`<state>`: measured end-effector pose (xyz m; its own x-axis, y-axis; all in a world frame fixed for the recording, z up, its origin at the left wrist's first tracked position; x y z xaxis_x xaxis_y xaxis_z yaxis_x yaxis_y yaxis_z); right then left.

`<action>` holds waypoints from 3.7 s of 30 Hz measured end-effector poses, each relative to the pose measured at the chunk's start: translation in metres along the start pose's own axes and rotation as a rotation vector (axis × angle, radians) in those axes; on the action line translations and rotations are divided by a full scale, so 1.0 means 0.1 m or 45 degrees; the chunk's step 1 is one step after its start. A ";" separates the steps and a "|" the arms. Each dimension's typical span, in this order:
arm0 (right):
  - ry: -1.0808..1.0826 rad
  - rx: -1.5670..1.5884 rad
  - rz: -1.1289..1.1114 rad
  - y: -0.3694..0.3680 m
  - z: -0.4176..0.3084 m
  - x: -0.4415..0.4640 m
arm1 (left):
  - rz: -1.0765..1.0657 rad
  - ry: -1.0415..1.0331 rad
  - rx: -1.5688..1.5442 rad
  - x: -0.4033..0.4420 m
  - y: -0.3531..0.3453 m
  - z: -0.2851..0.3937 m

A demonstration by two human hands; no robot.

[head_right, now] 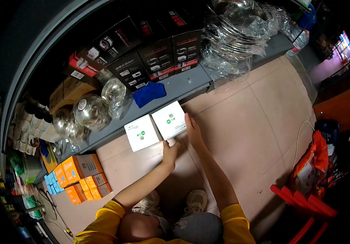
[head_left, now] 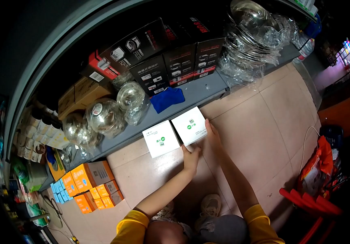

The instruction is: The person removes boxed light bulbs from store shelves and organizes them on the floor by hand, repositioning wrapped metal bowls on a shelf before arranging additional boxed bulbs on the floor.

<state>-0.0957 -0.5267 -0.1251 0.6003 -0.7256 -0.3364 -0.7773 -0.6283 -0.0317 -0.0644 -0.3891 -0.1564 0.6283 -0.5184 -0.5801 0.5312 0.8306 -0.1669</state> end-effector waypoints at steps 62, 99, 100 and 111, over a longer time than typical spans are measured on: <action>1.231 -0.035 -0.551 -0.68 -5.25 -0.68 | 0.126 -1.673 0.270 -2.07 -0.39 5.38; 1.309 -0.392 -0.064 -1.38 -5.47 0.30 | -0.046 -1.326 0.222 -0.50 -0.40 6.27; 1.308 -0.391 -0.065 -1.38 -5.47 0.28 | -0.045 -1.325 0.223 -0.48 -0.40 6.27; 1.494 -0.302 -0.123 -1.55 -5.30 0.07 | 0.488 -1.395 0.446 -0.66 -0.20 6.34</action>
<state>0.1291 -0.5835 0.3766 0.5556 -0.4087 0.7240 -0.7397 -0.6406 0.2060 0.2436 -0.4998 0.3907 0.8362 -0.2891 0.4660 0.2239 0.9557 0.1910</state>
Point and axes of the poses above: each hand's wrist, its own x-axis towards the middle knuckle, its own y-axis out of the back of the hand, z = x × y, the point moved 9 cm from there along x, towards the middle knuckle, and after that the axes turned 3 degrees about -z, right-handed, at the moved point
